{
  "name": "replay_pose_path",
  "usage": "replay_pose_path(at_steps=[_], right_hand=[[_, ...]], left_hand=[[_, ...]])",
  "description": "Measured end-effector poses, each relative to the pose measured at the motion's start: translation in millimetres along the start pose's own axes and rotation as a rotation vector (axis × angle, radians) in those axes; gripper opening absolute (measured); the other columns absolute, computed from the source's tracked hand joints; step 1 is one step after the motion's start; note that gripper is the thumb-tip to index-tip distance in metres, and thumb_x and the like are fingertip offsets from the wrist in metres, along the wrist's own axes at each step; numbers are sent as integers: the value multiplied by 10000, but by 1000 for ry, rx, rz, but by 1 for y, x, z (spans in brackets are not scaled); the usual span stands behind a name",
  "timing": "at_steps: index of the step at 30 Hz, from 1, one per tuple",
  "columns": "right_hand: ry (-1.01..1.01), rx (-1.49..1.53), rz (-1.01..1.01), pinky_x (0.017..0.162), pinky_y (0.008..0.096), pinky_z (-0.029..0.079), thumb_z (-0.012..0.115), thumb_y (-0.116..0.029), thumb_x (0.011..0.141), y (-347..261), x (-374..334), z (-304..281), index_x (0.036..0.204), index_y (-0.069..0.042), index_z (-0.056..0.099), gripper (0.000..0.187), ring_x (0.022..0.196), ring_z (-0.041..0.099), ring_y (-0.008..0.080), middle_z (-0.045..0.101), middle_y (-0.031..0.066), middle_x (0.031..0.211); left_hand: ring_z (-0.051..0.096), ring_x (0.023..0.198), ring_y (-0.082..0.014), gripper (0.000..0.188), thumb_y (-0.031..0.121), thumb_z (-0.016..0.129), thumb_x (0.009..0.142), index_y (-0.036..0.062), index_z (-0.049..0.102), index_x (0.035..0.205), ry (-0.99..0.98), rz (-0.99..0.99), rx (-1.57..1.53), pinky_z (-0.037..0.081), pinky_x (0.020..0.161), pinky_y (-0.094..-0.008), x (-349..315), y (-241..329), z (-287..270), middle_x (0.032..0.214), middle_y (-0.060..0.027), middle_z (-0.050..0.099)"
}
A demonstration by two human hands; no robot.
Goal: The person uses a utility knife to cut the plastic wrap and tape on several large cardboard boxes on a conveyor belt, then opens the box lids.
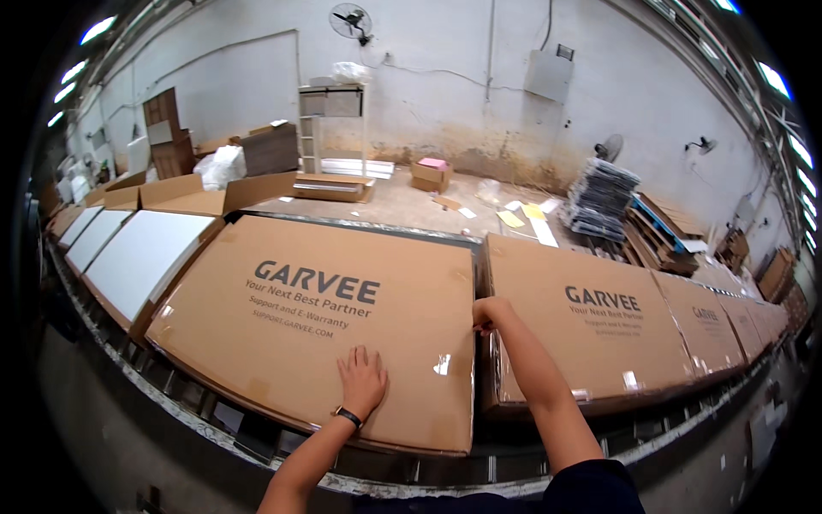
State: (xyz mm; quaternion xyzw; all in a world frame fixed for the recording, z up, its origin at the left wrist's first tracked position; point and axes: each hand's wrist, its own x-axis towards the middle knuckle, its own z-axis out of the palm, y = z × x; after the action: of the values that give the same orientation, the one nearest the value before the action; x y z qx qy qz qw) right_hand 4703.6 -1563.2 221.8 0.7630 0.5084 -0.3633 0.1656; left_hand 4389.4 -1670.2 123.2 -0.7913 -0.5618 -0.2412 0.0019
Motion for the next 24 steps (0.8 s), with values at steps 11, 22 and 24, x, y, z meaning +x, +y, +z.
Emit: replay_pose_path(at_steps=[11, 22, 24], right_hand=[[85, 173, -38, 523, 348, 526, 469, -32, 822, 4, -223, 151, 1017, -11, 624, 250, 550, 652, 234, 653, 174, 745], [487, 111, -71, 605, 467, 491, 425, -100, 857, 33, -268, 274, 1318, -86, 391, 463, 676, 617, 367, 625, 193, 725], [504, 99, -71, 613, 464, 494, 432, -55, 834, 31, -278, 273, 1300, -44, 392, 468, 695, 620, 367, 626, 200, 740]], left_hand=[[328, 1246, -365, 281, 244, 551, 815, 149, 581, 1078, -127, 18, -318, 178, 1009, -638, 5, -10, 0, 1238, -133, 458], [554, 1006, -250, 190, 113, 571, 827, 121, 622, 1010, -443, 903, -728, 377, 943, -404, 22, 111, -18, 1068, -46, 612], [578, 979, -228, 161, 189, 569, 841, 159, 648, 978, -575, 1058, -592, 391, 913, -434, 25, 141, -8, 1032, -15, 630]])
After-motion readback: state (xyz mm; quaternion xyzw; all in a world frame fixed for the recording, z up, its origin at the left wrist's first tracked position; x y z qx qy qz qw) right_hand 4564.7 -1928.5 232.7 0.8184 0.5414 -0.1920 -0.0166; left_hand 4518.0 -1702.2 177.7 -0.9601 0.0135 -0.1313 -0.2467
